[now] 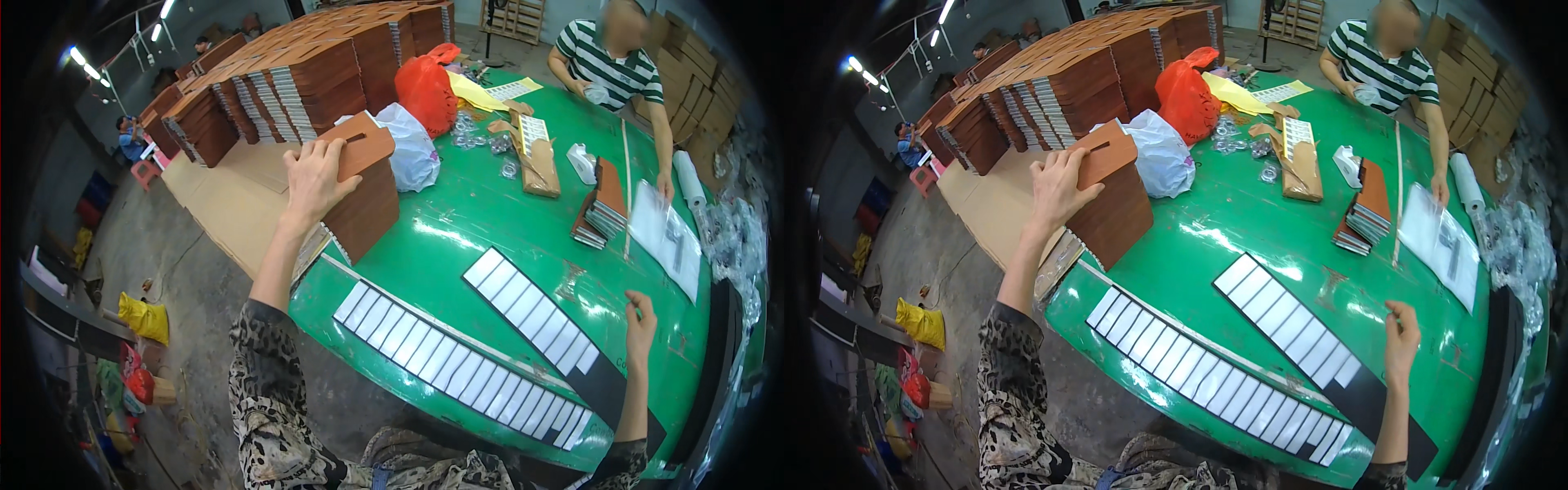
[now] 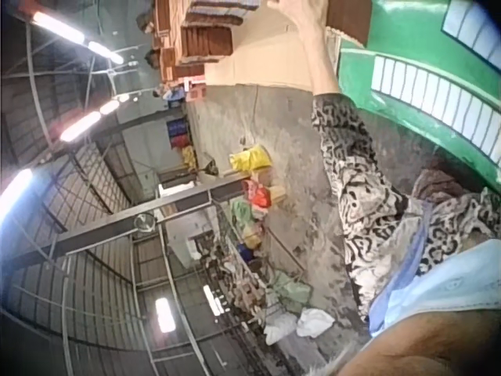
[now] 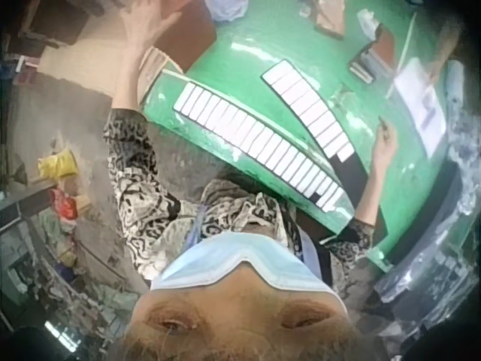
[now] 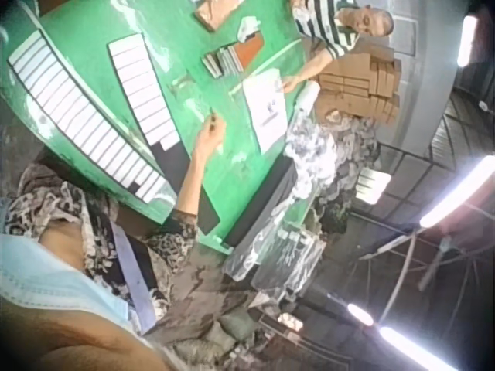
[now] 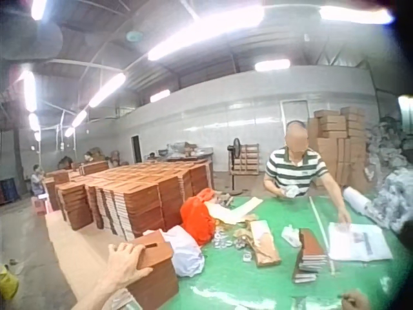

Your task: Applying small white rectangular labels to black strips and brown furniture components.

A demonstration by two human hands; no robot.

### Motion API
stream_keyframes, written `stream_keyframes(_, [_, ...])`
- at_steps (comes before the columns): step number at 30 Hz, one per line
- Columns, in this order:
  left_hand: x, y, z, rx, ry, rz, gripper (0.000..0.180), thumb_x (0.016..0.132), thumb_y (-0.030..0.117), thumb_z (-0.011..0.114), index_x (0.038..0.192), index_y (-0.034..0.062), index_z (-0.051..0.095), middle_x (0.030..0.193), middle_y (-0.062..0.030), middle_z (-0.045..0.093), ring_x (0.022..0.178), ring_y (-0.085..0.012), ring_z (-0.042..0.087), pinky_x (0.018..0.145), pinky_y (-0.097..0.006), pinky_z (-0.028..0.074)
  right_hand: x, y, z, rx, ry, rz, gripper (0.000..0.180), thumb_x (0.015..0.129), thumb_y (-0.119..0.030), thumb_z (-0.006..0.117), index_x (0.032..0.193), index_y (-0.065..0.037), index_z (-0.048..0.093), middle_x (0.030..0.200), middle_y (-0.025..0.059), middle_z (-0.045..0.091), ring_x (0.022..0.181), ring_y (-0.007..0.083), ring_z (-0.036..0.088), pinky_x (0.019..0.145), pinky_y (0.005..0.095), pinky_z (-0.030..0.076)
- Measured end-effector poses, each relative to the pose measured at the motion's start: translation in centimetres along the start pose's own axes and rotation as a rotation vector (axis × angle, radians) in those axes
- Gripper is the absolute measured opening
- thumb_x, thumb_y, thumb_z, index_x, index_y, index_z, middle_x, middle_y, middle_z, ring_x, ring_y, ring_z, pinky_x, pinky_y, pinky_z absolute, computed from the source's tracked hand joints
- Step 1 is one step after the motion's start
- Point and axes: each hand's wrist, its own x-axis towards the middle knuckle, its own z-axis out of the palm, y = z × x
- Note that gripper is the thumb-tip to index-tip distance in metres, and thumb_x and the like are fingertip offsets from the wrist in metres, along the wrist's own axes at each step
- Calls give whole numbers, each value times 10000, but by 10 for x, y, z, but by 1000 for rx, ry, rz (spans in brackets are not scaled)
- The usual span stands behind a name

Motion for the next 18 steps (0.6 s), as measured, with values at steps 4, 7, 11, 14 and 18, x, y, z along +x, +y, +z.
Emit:
stream_keyframes(4, [-42,80,-19,-110,405,321,635,685,408,735,1203,93,545,1125,-55,590,1096,-224,526,912,-445,284,-75,-12,-17,90,3,-36,202,852,35,506,1017,32,624,992,78,614,945,148,579,850,260,440])
stream_keyframes(7, [-127,153,-25,-291,355,549,572,686,412,735,1147,106,587,1082,-36,596,1060,-199,554,939,-467,260,-139,-33,10,419,-330,64,406,857,-43,562,1258,0,520,1190,106,558,1012,201,568,786,294,506])
stream_keyframes(11, [-249,215,-40,-417,271,708,454,713,370,685,1106,153,623,1073,2,594,1017,-134,568,966,-476,207,-218,-55,23,527,-461,226,402,835,-110,677,1198,0,545,1062,102,610,934,121,574,748,282,507])
stream_keyframes(14, [-294,237,-42,-479,177,735,442,713,410,687,1086,180,632,1111,18,575,1065,-132,531,988,-481,183,-264,-11,14,600,-408,331,299,832,-75,679,1100,13,579,885,55,642,824,102,597,740,267,494])
stream_keyframes(18, [-334,236,-40,-659,71,485,713,611,426,791,1206,98,574,1225,-53,510,1158,-191,464,1025,-514,154,-295,9,0,572,-263,310,273,830,-32,660,1090,2,584,929,58,649,856,110,603,757,264,493])
